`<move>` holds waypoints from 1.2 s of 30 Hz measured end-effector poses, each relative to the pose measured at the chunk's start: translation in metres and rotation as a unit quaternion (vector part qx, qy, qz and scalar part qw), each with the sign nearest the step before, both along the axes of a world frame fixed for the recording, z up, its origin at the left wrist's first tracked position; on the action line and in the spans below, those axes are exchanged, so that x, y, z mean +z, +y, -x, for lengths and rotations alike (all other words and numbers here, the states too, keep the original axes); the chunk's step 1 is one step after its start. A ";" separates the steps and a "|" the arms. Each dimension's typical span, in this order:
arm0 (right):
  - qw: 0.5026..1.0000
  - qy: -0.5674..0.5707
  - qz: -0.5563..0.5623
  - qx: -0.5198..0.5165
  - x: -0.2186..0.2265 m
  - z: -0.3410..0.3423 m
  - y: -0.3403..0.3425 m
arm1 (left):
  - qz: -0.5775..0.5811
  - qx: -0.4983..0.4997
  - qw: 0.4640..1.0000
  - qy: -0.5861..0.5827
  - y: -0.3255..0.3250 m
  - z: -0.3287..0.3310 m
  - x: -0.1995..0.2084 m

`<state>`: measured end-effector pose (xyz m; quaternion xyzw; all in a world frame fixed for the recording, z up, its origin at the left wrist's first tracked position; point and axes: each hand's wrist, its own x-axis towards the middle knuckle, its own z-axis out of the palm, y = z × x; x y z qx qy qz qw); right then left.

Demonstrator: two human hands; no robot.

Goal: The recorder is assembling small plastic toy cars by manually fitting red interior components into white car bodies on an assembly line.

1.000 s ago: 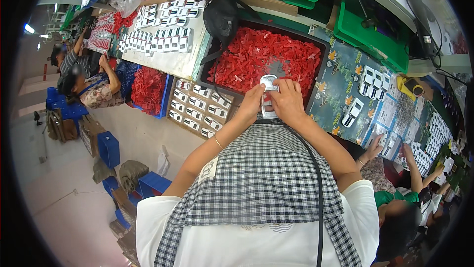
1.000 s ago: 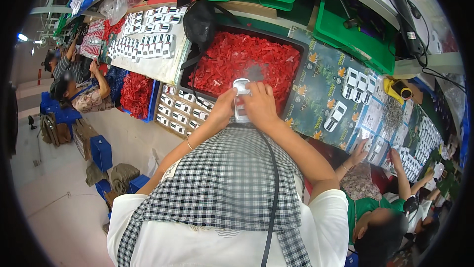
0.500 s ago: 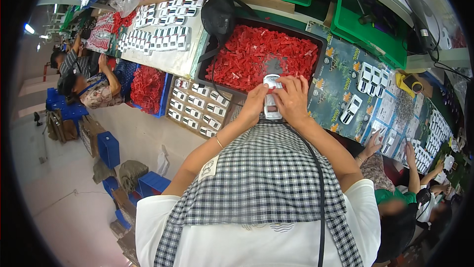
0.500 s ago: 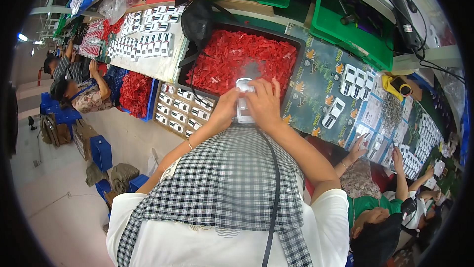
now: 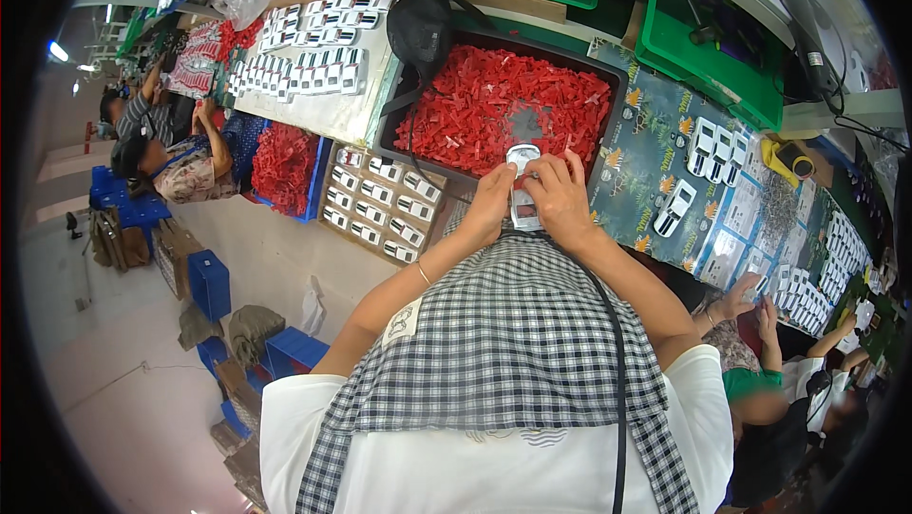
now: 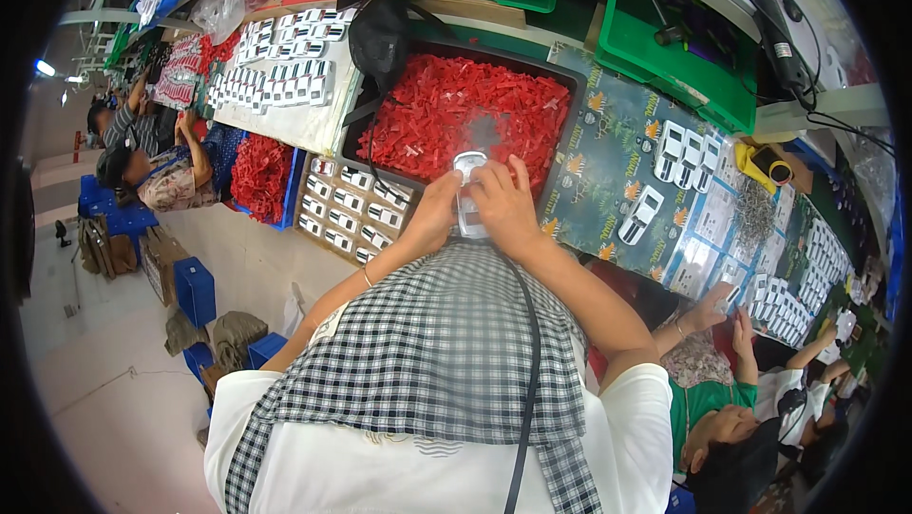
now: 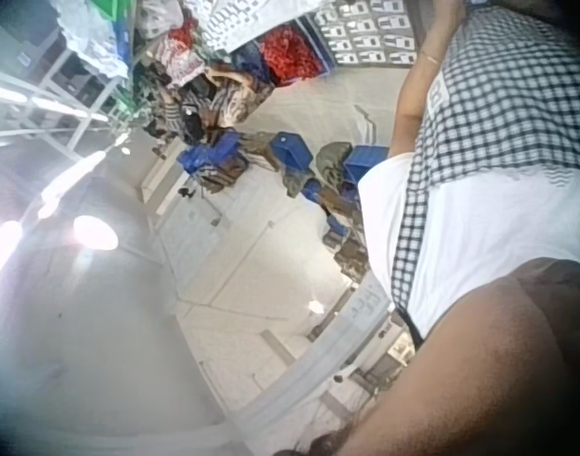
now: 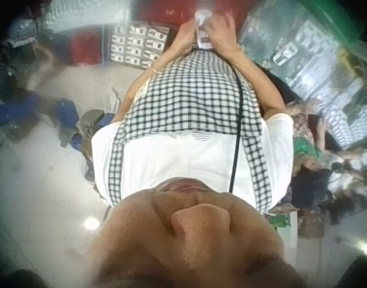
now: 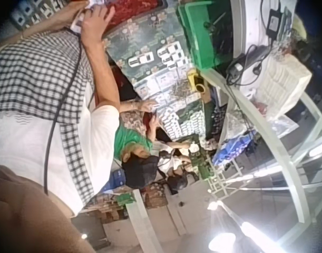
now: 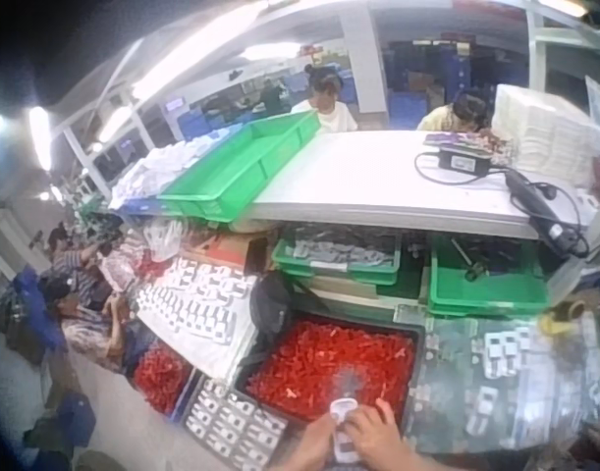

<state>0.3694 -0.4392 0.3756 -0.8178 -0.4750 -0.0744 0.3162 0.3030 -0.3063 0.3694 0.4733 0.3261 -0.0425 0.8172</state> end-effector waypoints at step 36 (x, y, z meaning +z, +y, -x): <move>0.825 0.526 -0.162 -0.128 -0.020 -0.008 -0.001 | -0.142 -0.065 0.985 -0.068 -0.010 -0.008 0.006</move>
